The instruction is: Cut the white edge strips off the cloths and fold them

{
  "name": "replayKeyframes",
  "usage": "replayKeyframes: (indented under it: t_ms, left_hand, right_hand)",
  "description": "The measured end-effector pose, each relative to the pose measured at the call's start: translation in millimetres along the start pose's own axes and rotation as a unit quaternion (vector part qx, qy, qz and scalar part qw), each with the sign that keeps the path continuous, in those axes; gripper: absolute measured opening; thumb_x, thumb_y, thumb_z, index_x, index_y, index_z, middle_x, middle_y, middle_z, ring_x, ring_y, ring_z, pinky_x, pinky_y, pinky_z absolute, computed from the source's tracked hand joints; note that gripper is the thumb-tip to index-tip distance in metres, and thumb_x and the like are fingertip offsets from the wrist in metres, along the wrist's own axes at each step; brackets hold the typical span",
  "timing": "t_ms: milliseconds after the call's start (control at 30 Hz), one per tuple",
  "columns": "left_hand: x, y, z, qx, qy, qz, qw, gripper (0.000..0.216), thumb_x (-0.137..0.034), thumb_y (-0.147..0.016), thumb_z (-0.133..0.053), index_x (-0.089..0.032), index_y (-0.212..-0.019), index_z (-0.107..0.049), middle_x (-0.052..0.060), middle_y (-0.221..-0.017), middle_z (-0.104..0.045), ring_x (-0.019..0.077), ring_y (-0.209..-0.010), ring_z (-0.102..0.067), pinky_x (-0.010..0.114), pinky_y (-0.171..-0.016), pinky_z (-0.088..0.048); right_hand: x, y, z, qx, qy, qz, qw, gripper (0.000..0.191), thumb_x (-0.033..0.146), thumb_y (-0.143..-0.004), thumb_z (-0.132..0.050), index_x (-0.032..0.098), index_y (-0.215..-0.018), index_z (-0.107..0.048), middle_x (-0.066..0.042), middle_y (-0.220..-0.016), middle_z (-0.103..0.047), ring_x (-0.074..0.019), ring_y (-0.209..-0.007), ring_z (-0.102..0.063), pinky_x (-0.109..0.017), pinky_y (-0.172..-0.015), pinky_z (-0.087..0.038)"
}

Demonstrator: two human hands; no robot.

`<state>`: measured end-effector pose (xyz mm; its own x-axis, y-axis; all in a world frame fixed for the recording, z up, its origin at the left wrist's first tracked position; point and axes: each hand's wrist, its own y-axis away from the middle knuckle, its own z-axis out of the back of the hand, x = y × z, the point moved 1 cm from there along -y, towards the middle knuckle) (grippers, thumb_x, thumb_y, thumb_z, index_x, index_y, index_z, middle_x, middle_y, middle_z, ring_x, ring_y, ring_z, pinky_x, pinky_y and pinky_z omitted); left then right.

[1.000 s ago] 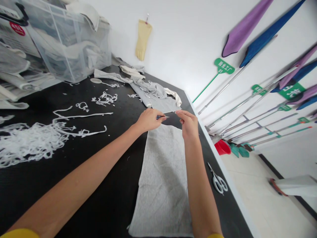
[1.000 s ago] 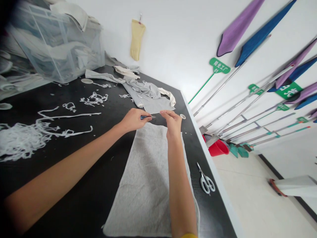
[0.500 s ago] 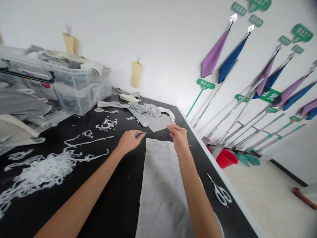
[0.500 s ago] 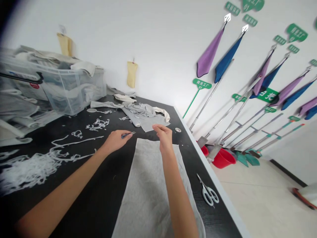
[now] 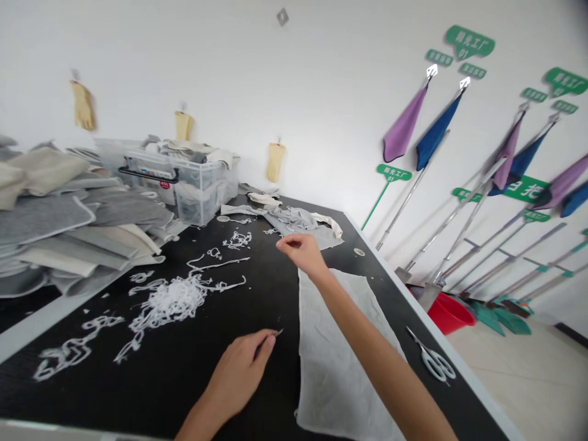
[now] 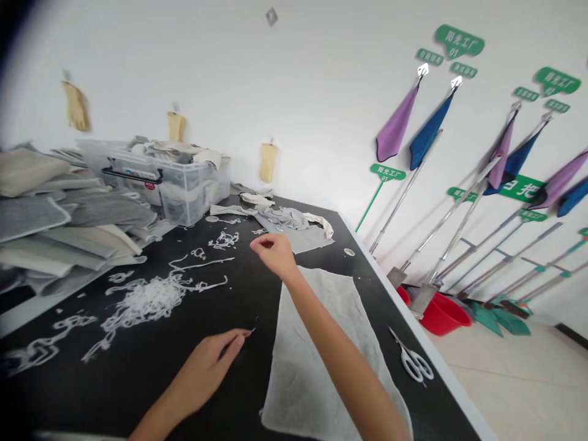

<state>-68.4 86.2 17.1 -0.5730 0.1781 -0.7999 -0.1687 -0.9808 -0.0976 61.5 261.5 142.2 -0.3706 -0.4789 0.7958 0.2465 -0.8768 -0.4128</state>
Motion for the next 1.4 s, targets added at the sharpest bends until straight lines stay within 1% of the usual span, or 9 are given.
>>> replayKeyframes:
  t_ms: [133,267,433,700,867,967,1100,1333,1400]
  left_hand:
    - [16.6,40.8,-5.9,-0.015,-0.039,-0.023,0.999,0.037,-0.044,-0.098,-0.036,-0.034,-0.119,-0.064,-0.003,-0.117,-0.07,0.0179,-0.106,-0.066,0.031,-0.098,-0.049]
    - [24.0,51.0,-3.0,-0.034,-0.056,-0.084,0.994,0.034,-0.04,-0.098,-0.039,-0.032,-0.121,-0.063,-0.001,-0.114,-0.071,0.0162,-0.102,-0.068,0.026,-0.092,-0.053]
    - [24.3,49.8,-1.3,-0.028,-0.078,-0.106,0.991,0.033,-0.034,-0.097,-0.042,-0.028,-0.121,-0.064,0.003,-0.11,-0.071,0.0177,-0.096,-0.07,0.027,-0.086,-0.056]
    - [27.0,50.4,-4.4,-0.026,-0.096,-0.122,0.988,0.033,-0.034,-0.095,-0.045,-0.028,-0.12,-0.066,0.003,-0.105,-0.073,0.0184,-0.089,-0.071,0.028,-0.079,-0.058]
    - [24.4,50.3,-1.7,-0.028,-0.085,-0.12,0.989,0.034,-0.034,-0.096,-0.044,-0.027,-0.121,-0.066,0.004,-0.107,-0.072,0.0183,-0.091,-0.071,0.026,-0.081,-0.057]
    - [23.2,50.4,-0.5,-0.022,-0.086,-0.118,0.989,0.034,-0.034,-0.097,-0.043,-0.025,-0.121,-0.065,0.006,-0.108,-0.072,0.0193,-0.093,-0.07,0.027,-0.08,-0.057]
    - [22.1,51.6,0.6,-0.008,-0.081,-0.11,0.991,0.036,-0.034,-0.097,-0.041,-0.026,-0.123,-0.064,0.006,-0.111,-0.071,0.0199,-0.097,-0.07,0.028,-0.082,-0.057]
    - [22.7,52.1,0.4,0.004,-0.066,-0.099,0.993,0.036,-0.037,-0.098,-0.039,-0.029,-0.124,-0.062,0.003,-0.112,-0.071,0.0187,-0.096,-0.069,0.03,-0.084,-0.056]
    - [23.5,51.3,-0.2,0.004,-0.059,-0.101,0.993,0.036,-0.037,-0.098,-0.039,-0.029,-0.125,-0.062,0.003,-0.111,-0.07,0.0181,-0.095,-0.069,0.029,-0.084,-0.056]
  right_hand:
    - [7.2,12.9,-70.2,0.12,0.032,0.027,0.992,0.011,0.024,-0.075,-0.067,0.018,-0.074,-0.076,-0.002,-0.071,-0.073,-0.015,-0.067,-0.065,-0.025,-0.065,-0.048]
    - [3.3,17.1,-137.3,0.198,0.024,0.061,0.978,0.009,0.022,-0.076,-0.068,0.018,-0.077,-0.076,-0.002,-0.07,-0.073,-0.0135,-0.066,-0.065,-0.022,-0.066,-0.048]
    - [1.6,10.5,-183.6,0.246,0.03,0.099,0.964,0.008,0.016,-0.076,-0.069,0.017,-0.08,-0.076,-0.003,-0.075,-0.075,-0.0133,-0.07,-0.068,-0.021,-0.069,-0.049]
    - [11.7,-1.0,-192.3,0.327,0.145,0.213,0.909,0.041,-0.007,-0.072,-0.048,0.018,-0.088,-0.077,-0.001,-0.08,-0.076,-0.0128,-0.074,-0.067,-0.02,-0.072,-0.045]
    - [12.7,-6.3,-194.0,0.334,0.188,0.282,0.879,0.008,0.022,-0.082,-0.068,0.017,-0.081,-0.074,-0.005,-0.092,-0.074,-0.0179,-0.089,-0.065,-0.025,-0.081,-0.043]
    - [13.2,-7.3,-195.4,0.324,0.234,0.319,0.86,0.015,0.027,-0.083,-0.068,0.016,-0.074,-0.071,-0.007,-0.091,-0.07,-0.0197,-0.091,-0.062,-0.028,-0.083,-0.041]
    - [13.5,-6.4,-195.9,0.355,0.197,0.324,0.855,0.018,0.005,-0.084,-0.056,0.014,-0.085,-0.072,-0.008,-0.094,-0.071,-0.0163,-0.087,-0.063,-0.025,-0.081,-0.042]
    - [17.5,-11.3,-178.7,0.406,0.103,0.258,0.871,0.042,-0.011,-0.075,-0.047,0.013,-0.096,-0.074,-0.006,-0.096,-0.076,-0.0143,-0.096,-0.068,-0.019,-0.081,-0.044]
    - [20.8,-12.8,-173.6,0.392,0.115,0.26,0.875,0.029,-0.003,-0.079,-0.055,0.014,-0.092,-0.075,-0.006,-0.094,-0.076,-0.0155,-0.094,-0.068,-0.021,-0.079,-0.044]
